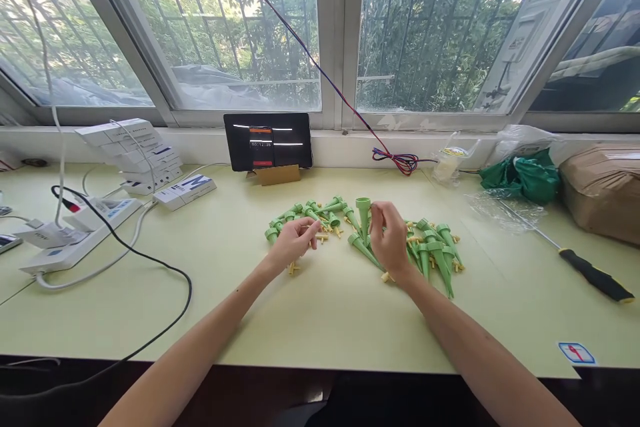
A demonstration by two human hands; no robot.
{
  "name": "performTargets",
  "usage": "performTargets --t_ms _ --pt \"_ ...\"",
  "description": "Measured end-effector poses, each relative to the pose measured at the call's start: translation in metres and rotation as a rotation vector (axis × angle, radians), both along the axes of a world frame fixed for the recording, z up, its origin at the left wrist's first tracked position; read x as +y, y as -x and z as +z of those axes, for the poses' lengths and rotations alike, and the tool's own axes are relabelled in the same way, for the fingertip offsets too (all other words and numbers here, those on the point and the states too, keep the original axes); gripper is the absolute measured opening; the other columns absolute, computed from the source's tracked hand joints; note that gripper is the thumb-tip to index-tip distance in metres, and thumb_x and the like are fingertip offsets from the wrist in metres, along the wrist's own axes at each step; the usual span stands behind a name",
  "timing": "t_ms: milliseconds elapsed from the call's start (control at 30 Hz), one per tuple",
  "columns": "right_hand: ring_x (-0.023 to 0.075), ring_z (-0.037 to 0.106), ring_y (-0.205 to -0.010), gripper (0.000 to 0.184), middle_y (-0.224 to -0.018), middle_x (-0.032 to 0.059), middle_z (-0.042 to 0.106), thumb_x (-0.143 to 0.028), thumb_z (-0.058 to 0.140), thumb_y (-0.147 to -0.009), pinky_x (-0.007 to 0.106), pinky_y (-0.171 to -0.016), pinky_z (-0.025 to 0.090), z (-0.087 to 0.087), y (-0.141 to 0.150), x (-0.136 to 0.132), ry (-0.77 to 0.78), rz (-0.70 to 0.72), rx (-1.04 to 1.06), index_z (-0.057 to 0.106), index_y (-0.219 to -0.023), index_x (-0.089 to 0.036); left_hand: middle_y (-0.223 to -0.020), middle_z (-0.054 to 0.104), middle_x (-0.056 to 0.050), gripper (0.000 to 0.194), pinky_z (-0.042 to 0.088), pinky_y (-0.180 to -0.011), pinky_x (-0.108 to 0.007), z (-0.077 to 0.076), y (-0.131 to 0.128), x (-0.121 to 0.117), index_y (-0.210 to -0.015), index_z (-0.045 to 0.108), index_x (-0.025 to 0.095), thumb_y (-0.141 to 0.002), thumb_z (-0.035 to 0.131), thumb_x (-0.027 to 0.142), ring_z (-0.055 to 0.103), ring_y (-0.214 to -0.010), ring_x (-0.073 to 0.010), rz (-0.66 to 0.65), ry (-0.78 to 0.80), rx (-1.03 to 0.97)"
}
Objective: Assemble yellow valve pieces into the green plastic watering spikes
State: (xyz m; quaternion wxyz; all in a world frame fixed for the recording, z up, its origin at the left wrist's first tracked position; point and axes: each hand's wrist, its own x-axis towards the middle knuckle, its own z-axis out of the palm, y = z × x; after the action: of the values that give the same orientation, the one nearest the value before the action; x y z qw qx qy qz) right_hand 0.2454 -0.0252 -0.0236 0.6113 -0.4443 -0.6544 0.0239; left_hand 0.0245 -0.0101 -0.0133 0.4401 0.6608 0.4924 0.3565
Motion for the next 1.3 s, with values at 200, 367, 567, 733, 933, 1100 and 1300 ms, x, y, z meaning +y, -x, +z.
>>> performTargets --t_ms 200,367,567,733,933,1100,1300 --pt "0.0159 0.046 -0.061 0.025 -0.067 0.0012 0.053 -0.025 0.039 -0.098 0.027 -0.061 0.034 0.002 -0.023 0.016 0.098 -0.154 -0.152 0.049 -0.076 -0.020 -0.056 0.059 0.001 0.042 0.026 -0.037 -0.018 -0.004 0.002 0.002 -0.083 0.062 0.016 -0.090 0.052 0.057 0.033 -0.039 -0.0056 -0.027 -0.036 0.022" --pt "0.0146 0.042 -0.054 0.028 -0.058 -0.0005 0.051 -0.029 0.040 -0.095 0.027 -0.057 0.031 0.001 -0.036 0.025 0.265 -0.162 -0.182 0.048 -0.069 -0.021 -0.057 0.059 0.000 0.042 0.027 -0.039 -0.018 -0.004 0.001 0.002 -0.083 0.062 0.016 -0.090 0.052 0.056 0.034 -0.041 -0.0058 -0.028 -0.037 0.048" --pt "0.0127 0.037 -0.049 0.033 -0.050 -0.0032 0.045 -0.036 0.046 -0.092 0.027 -0.056 0.030 0.001 -0.046 0.030 0.317 -0.153 -0.180 0.049 -0.063 -0.021 -0.058 0.059 0.000 0.041 0.028 -0.040 -0.019 -0.003 0.001 0.001 -0.081 0.061 0.016 -0.090 0.052 0.055 0.034 -0.041 -0.0058 -0.033 -0.034 0.066" --pt "0.0117 0.034 -0.047 0.032 -0.048 -0.0050 0.041 -0.039 0.052 -0.087 0.026 -0.057 0.032 0.000 -0.048 0.031 0.317 -0.157 -0.172 0.052 -0.062 -0.020 -0.059 0.059 0.000 0.041 0.028 -0.039 -0.019 -0.002 0.001 0.000 -0.079 0.060 0.017 -0.090 0.052 0.056 0.035 -0.040 -0.0057 -0.038 -0.028 0.066" --pt "0.0110 0.028 -0.047 0.034 -0.046 -0.0069 0.035 -0.039 0.055 -0.084 0.026 -0.059 0.032 0.000 -0.049 0.031 0.309 -0.171 -0.141 0.047 -0.056 -0.021 -0.059 0.060 0.000 0.041 0.028 -0.039 -0.019 0.001 0.000 -0.002 -0.078 0.060 0.017 -0.090 0.052 0.056 0.036 -0.040 -0.0058 -0.035 -0.023 0.083" --pt "0.0111 0.027 -0.047 0.035 -0.045 -0.0070 0.034 -0.040 0.055 -0.082 0.027 -0.058 0.031 0.002 -0.050 0.031 0.329 -0.179 -0.120 0.045 -0.054 -0.021 -0.059 0.060 0.000 0.041 0.028 -0.040 -0.019 0.001 0.000 -0.002 -0.077 0.060 0.017 -0.090 0.053 0.056 0.036 -0.040 -0.0056 -0.042 -0.030 0.080" --pt "0.0108 0.027 -0.046 0.035 -0.045 -0.0070 0.035 -0.039 0.055 -0.081 0.027 -0.059 0.032 0.001 -0.052 0.032 0.329 -0.207 -0.131 0.044 -0.053 -0.021 -0.059 0.060 0.000 0.042 0.028 -0.039 -0.019 -0.001 0.000 -0.001 -0.077 0.060 0.017 -0.089 0.053 0.056 0.036 -0.040 -0.0062 -0.043 -0.022 0.070"
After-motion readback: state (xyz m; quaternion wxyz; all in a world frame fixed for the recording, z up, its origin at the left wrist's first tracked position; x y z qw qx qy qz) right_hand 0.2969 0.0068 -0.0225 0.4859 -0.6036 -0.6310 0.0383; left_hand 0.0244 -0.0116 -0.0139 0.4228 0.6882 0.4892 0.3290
